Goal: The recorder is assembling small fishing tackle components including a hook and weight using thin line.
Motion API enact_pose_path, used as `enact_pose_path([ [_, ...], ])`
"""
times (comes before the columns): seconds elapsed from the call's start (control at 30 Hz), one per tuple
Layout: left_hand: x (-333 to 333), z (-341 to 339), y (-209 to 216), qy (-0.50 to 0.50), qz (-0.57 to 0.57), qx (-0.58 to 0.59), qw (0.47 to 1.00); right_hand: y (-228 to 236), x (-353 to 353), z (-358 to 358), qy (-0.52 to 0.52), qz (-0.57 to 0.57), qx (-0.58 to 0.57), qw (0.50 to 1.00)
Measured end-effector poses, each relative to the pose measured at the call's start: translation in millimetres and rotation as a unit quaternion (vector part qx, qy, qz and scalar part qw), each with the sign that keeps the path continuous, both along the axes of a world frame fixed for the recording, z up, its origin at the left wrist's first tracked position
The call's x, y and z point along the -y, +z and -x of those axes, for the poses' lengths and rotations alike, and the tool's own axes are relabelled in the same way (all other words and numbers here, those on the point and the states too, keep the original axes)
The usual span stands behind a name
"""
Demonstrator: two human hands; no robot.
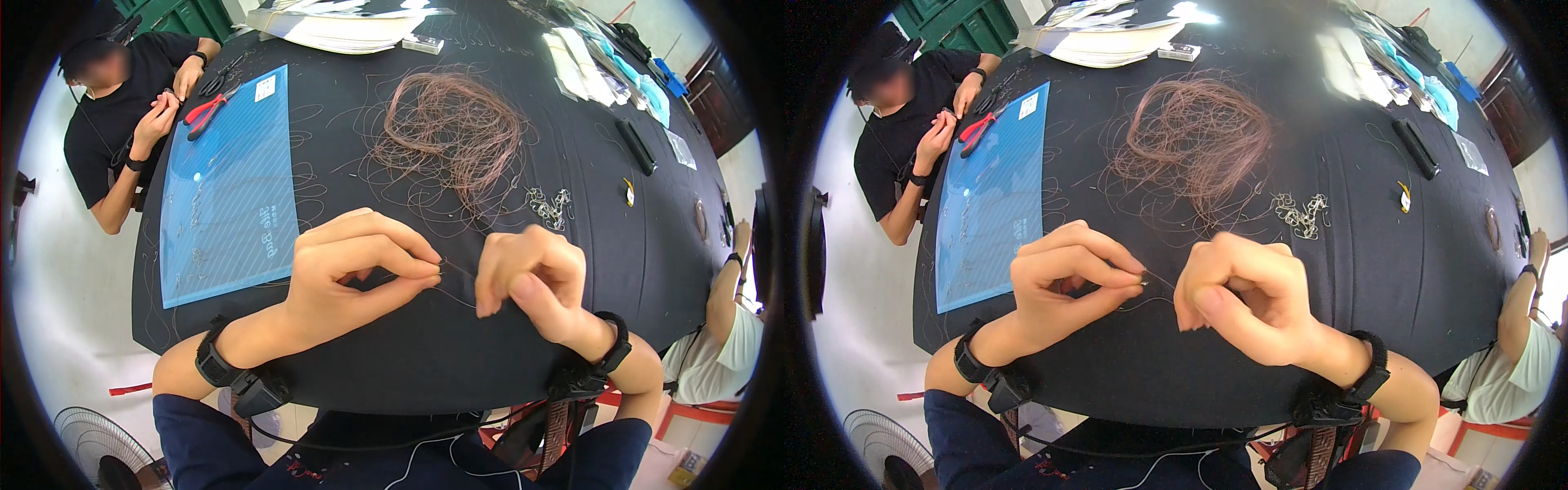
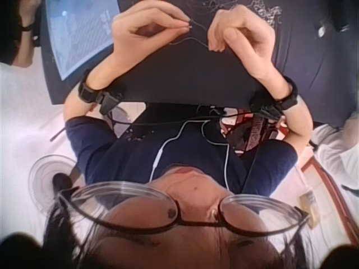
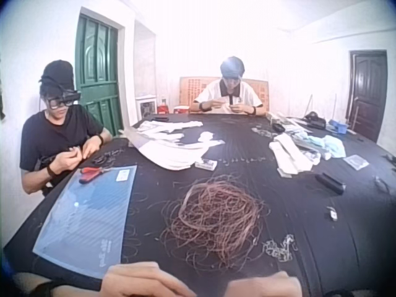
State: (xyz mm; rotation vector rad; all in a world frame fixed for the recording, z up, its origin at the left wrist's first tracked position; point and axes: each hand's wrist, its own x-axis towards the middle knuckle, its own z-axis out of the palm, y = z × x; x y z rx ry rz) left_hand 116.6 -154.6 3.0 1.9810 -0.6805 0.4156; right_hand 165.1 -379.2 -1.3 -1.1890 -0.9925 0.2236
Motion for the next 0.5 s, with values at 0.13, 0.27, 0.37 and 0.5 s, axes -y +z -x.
enact_pose_path([
  [0.13, 1.1, -3.4, -3.8, -0.015, 0.016, 0.045, 0.999, 5.5, -3.6, 4.2, -0.118, 0.185, 0.028, 0.975],
  [0.27, 0.8, -2.8, -3.4, -0.013, 0.018, 0.058, 0.998, 5.0, -6.8, 0.4, -0.116, 0.258, 0.100, 0.954],
  [0.37, 0.8, -2.5, -4.2, -0.018, 0.019, 0.063, 0.998, 3.5, -8.6, -2.1, -0.127, 0.246, 0.112, 0.955],
  [0.5, 4.7, -1.6, 4.0, -0.042, 0.006, 0.059, 0.997, -2.5, -10.4, -4.9, -0.108, 0.223, 0.114, 0.962],
])
